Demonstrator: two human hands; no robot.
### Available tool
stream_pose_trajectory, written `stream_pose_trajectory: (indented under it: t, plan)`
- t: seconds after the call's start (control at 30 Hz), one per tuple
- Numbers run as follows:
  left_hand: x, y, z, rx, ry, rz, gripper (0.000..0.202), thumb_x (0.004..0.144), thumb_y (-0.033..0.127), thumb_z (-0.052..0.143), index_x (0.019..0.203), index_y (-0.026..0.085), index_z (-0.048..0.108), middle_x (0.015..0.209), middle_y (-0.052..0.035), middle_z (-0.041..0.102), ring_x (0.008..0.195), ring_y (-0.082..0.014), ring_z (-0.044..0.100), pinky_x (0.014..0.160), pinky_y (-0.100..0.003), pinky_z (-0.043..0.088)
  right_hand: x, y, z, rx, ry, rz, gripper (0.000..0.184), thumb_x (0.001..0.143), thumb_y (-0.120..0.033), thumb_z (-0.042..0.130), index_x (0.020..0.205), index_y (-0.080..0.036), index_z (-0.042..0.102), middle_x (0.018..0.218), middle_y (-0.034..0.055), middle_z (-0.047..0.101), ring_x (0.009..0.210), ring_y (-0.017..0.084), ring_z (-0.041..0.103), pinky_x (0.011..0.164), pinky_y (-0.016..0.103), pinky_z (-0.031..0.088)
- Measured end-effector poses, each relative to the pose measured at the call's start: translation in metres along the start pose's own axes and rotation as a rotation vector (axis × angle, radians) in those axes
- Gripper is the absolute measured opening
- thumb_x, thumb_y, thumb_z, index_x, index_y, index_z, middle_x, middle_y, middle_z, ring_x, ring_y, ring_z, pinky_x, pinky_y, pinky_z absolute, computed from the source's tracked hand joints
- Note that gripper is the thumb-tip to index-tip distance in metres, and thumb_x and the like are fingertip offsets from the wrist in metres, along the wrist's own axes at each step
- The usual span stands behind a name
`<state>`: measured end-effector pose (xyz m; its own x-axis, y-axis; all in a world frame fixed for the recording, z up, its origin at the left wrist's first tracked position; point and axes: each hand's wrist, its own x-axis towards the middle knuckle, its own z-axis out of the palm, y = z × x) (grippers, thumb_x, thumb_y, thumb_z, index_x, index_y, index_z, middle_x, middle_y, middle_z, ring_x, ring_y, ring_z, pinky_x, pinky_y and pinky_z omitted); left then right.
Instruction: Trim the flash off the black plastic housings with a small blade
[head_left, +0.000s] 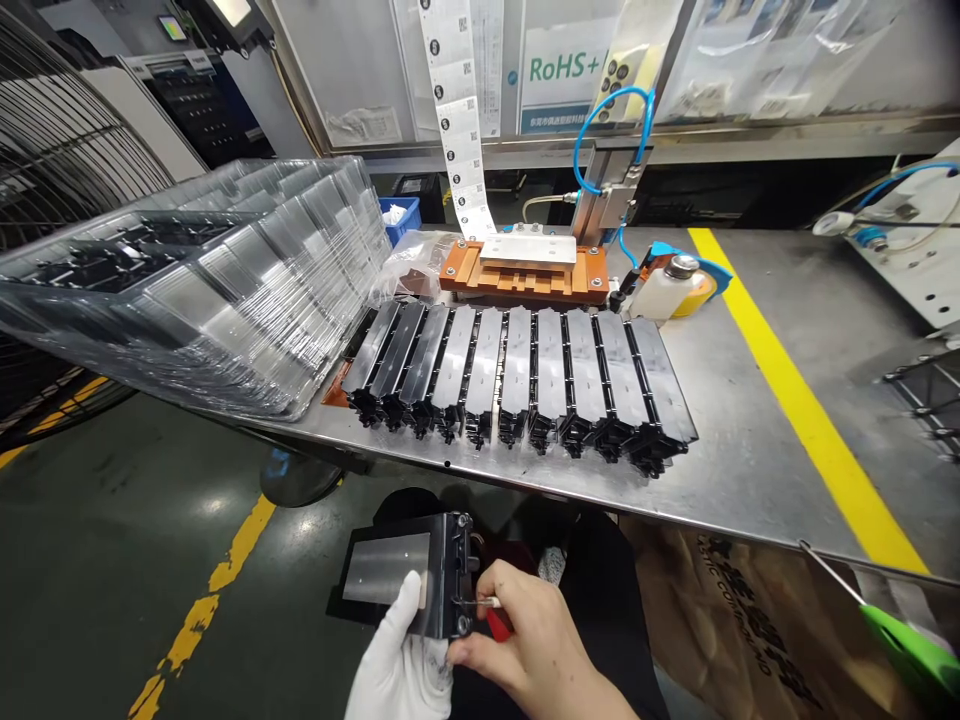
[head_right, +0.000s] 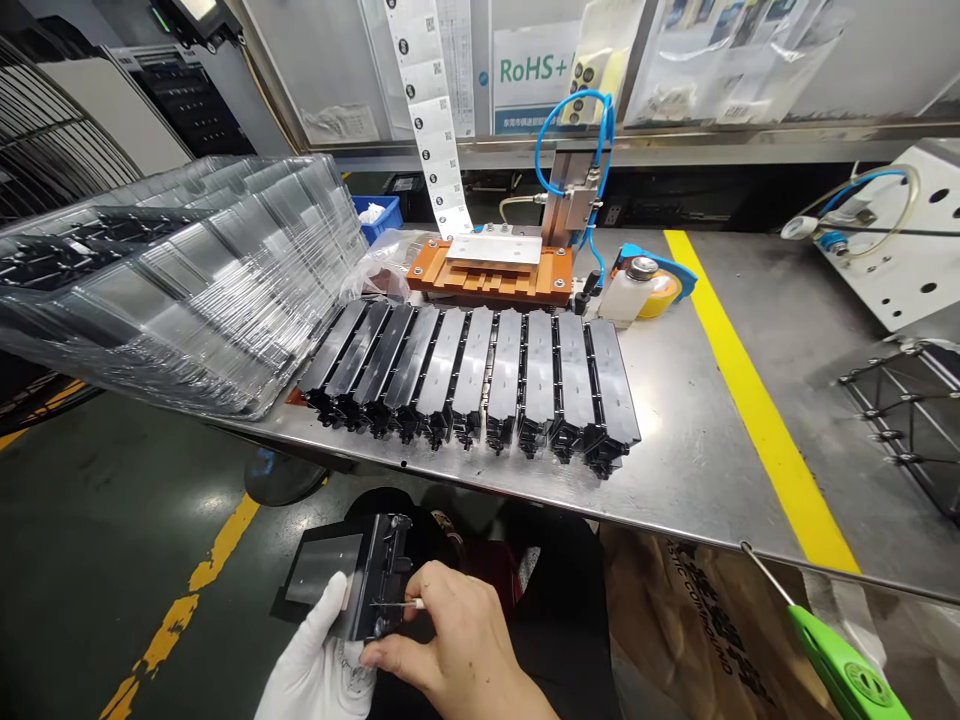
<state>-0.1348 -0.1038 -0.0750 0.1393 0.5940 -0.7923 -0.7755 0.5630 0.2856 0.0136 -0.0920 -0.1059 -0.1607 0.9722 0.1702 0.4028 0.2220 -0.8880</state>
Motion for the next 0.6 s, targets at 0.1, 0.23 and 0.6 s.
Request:
stream_pose_trajectory:
  t: [0.1, 0.23, 0.6]
  plan:
    - [0.001, 0.002, 0.005, -0.04, 0.004, -0.033, 0.018, 0.085, 0.007, 0.06, 0.088, 0.014, 0.076, 0.094, -0.0069, 0.078, 0.076, -0.0125, 0.072, 0.062, -0.014, 0.056, 0.001, 0.0, -0.002, 0.003, 0.003, -0.018, 0.049, 0.084, -0.068, 0.052, 0.068, -0.022, 0.05, 0.057, -0.0045, 0.06, 0.046, 0.009, 0.051, 0.045, 0.023, 0.035]
    - [0.001, 0.003, 0.009, -0.024, 0.033, -0.011, 0.023, 0.086, 0.004, 0.057, 0.085, 0.016, 0.076, 0.088, -0.0045, 0.078, 0.074, -0.012, 0.072, 0.063, -0.015, 0.057, 0.002, 0.003, 0.0, 0.027, -0.035, -0.068, 0.047, 0.09, -0.06, 0.048, 0.063, -0.022, 0.05, 0.052, -0.006, 0.052, 0.045, 0.008, 0.047, 0.044, 0.023, 0.03]
    - [0.004, -0.004, 0.012, -0.069, 0.133, 0.167, 0.04, 0.07, -0.013, 0.064, 0.077, 0.024, 0.077, 0.082, 0.0014, 0.079, 0.071, -0.011, 0.073, 0.064, -0.011, 0.058, 0.009, 0.01, 0.015, -0.245, 0.206, -0.147, 0.053, 0.092, -0.061, 0.041, 0.058, -0.021, 0.048, 0.051, -0.0045, 0.045, 0.047, 0.01, 0.042, 0.047, 0.026, 0.03]
